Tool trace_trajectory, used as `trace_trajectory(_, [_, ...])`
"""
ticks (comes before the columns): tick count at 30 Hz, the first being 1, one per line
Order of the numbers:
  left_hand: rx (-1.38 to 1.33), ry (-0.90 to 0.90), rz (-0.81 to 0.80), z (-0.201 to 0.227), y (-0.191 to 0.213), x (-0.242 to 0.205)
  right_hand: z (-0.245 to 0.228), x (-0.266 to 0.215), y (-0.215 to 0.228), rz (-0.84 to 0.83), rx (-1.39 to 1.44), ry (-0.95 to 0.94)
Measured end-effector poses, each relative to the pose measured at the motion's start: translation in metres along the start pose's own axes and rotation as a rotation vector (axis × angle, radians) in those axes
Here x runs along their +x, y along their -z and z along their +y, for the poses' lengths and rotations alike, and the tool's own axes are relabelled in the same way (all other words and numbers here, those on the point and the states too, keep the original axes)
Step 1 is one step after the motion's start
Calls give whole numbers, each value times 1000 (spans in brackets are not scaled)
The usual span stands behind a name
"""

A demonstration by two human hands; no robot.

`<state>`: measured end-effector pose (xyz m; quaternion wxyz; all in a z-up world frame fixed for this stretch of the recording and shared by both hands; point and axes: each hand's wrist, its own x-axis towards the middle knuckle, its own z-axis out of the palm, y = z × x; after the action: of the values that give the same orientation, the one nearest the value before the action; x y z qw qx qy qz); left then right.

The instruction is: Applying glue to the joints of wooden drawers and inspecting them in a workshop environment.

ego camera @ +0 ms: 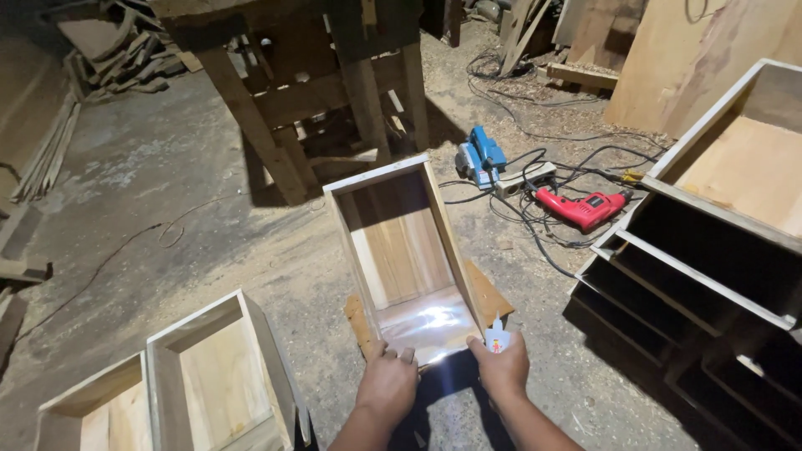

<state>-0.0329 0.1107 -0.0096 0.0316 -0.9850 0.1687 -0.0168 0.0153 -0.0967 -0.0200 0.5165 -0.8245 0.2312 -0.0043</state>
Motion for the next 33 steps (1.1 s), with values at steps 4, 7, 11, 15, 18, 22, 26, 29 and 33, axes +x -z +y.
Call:
trace_trajectory(4, [-18, -8, -54, -2, 25, 0, 0, -8, -8, 22, 81, -29])
trace_trajectory(7, [0, -63, 16, 0, 25, -1, 1, -13, -11, 32, 124, -49])
trace_trajectory(11, [-81, 10, -140, 15, 49, 3, -7, -16, -10, 27, 94, -42])
trace_trajectory(15, [7, 62, -245, 27, 45, 7, -8, -20, -8, 28, 82, -79])
trace_trajectory(18, [75, 58, -147, 30, 26, 7, -1, -19, -9, 55, 79, -72])
trace_trajectory(22, [93, 59, -317, 32, 39, 8, -10, -22, -2, 49, 68, -79])
trace_trajectory(26, [87, 24, -252, 29, 36, 8, -18, -21, 3, 33, 47, -97])
trace_trajectory(29, [57, 21, -211, 29, 42, 9, -5, -14, -7, 59, 49, -86])
trace_trajectory(33, [-63, 38, -109, 40, 32, 15, 12, -7, -20, 85, -10, -53])
